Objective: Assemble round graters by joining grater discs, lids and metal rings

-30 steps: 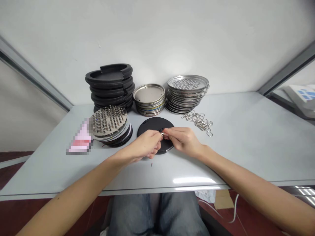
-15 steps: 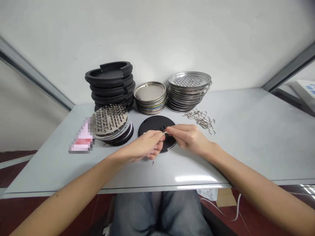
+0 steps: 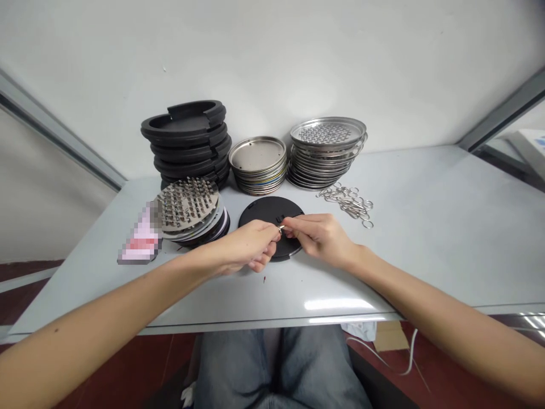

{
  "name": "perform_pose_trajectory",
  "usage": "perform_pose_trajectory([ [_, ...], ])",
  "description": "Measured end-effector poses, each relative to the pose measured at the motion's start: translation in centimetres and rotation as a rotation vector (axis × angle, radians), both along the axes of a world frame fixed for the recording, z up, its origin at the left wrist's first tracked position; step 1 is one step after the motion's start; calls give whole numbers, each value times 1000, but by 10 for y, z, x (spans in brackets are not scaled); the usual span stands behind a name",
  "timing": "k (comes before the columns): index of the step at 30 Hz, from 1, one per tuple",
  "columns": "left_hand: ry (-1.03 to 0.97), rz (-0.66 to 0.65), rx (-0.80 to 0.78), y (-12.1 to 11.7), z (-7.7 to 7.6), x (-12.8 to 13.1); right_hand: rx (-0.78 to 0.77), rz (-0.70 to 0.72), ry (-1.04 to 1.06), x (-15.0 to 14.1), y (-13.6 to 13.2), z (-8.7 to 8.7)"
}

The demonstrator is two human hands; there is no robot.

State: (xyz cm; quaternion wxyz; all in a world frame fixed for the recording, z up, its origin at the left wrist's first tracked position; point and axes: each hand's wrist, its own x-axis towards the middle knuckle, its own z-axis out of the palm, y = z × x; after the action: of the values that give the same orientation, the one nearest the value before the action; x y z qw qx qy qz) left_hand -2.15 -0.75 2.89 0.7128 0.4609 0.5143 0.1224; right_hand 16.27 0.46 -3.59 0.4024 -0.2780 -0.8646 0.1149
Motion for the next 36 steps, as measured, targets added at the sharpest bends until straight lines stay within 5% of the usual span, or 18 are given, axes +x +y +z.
perform_pose_trajectory([
  [10, 243, 33, -92, 9, 29, 10, -153, 1, 160, -9, -3, 2],
  [22, 216, 62, -71, 8, 24, 10, -208, -14, 131, -9, -1, 4],
  [36, 102, -76, 14, 10, 17, -7, -562, 87, 150, -6, 0, 19],
])
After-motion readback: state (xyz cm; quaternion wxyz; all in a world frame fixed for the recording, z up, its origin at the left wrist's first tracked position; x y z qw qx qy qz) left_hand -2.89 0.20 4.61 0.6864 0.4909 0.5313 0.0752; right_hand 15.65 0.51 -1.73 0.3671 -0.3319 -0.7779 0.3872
